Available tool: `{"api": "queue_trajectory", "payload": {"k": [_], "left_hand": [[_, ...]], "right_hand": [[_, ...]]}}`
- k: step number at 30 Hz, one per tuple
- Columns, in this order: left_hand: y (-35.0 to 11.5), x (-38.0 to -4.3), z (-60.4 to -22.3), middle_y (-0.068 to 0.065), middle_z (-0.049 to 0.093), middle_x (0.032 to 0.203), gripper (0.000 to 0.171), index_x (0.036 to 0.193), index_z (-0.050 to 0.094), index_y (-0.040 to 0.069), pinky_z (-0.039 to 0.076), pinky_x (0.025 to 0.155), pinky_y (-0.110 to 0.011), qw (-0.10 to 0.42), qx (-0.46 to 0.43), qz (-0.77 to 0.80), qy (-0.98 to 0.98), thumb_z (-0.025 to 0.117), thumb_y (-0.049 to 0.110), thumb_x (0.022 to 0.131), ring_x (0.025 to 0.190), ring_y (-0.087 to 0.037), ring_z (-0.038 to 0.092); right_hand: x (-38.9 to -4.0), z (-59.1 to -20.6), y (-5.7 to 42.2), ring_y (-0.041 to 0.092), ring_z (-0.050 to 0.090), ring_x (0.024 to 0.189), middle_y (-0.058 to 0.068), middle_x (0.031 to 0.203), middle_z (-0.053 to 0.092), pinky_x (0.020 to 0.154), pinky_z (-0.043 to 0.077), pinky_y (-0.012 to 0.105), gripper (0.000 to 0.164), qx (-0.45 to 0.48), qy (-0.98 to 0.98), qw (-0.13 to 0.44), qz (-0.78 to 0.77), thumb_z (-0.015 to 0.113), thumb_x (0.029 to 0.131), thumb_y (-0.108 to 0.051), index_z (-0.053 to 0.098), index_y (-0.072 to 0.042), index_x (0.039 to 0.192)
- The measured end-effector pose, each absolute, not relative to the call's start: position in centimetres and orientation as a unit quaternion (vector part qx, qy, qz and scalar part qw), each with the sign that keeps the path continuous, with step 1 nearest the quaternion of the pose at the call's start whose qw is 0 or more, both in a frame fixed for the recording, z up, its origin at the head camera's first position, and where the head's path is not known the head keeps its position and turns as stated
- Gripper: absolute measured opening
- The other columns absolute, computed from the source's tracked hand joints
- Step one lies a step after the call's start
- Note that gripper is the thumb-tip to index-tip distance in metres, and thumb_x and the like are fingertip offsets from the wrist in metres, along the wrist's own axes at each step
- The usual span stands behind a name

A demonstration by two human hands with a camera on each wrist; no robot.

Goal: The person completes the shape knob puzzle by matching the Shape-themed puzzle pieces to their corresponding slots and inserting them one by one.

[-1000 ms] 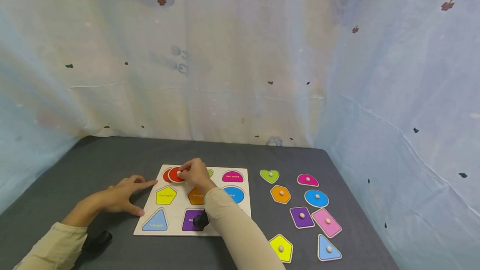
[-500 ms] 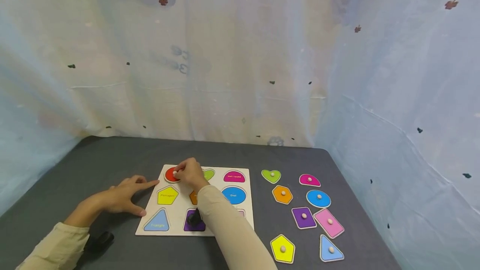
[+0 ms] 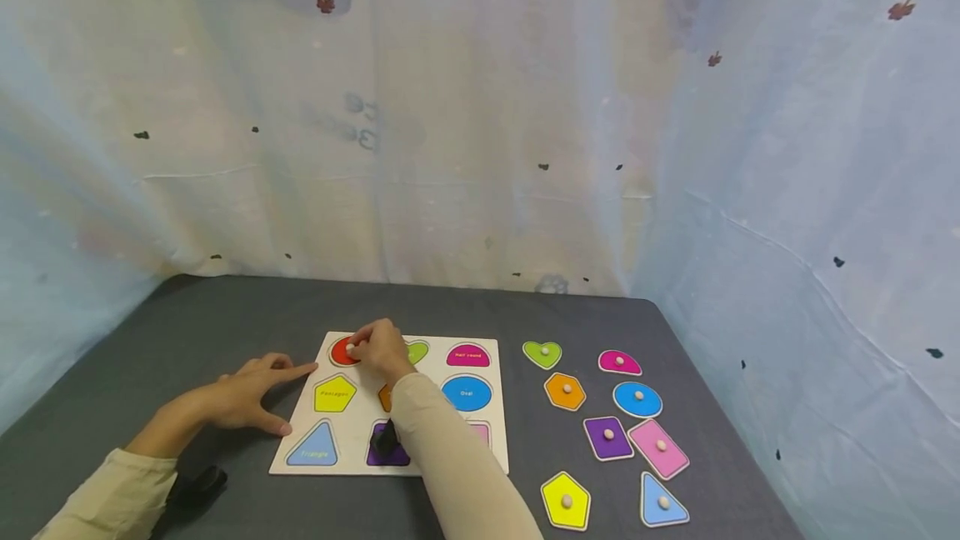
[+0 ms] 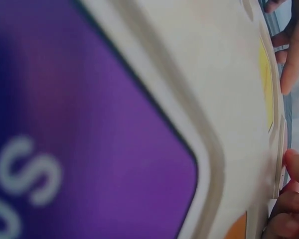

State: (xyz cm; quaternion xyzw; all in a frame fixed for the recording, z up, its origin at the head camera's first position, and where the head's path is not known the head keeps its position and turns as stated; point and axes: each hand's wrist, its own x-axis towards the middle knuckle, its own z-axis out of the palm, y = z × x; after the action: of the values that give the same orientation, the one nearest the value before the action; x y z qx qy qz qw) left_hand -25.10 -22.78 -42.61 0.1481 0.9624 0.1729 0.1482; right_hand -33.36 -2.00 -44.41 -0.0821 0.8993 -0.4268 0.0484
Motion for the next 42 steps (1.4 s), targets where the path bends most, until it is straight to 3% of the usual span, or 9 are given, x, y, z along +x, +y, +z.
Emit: {"api": "queue_trajectory", "payload": {"k": [13,32,42], "left_hand": [[-22.63,-24.99,-42.65,-0.013,0.039,0.133,0.100,0.147,0.040,0.023,0.030,0.083,-0.070,0.144,0.144,0.172,0.964,0.084,0.053,0.062,0.115,-0.035,0.039],[-23.07,-25.10,-43.02,-0.013,0.039,0.130,0.100,0.147,0.040,0.022,0.030,0.080,-0.070,0.134,0.156,0.176,0.963,0.083,0.053,0.062,0.114,-0.035,0.038],[-22.92,-25.25,-42.90,-0.013,0.039,0.131,0.100,0.147,0.040,0.022,0.031,0.080,-0.070,0.141,0.152,0.175,0.963,0.084,0.053,0.062,0.113,-0.035,0.038]], "right_hand": [[-33.24,-44.32,-2.03,0.008,0.049,0.065,-0.007,0.063,0.056,0.061,0.037,0.022,0.009,-0.099,0.911,0.049,-0.398,0.081,0.077,-0.017,0.078,-0.017,0.086],[-32.96,-44.27,-1.64,0.007,0.049,0.068,-0.005,0.064,0.054,0.070,0.040,0.020,0.020,-0.120,0.892,0.065,-0.431,0.081,0.075,-0.005,0.076,-0.010,0.093],[-33.09,-44.36,-1.48,0.010,0.046,0.072,-0.004,0.065,0.046,0.069,0.037,0.023,0.021,-0.096,0.894,0.073,-0.431,0.082,0.075,-0.011,0.077,-0.014,0.095]]}}
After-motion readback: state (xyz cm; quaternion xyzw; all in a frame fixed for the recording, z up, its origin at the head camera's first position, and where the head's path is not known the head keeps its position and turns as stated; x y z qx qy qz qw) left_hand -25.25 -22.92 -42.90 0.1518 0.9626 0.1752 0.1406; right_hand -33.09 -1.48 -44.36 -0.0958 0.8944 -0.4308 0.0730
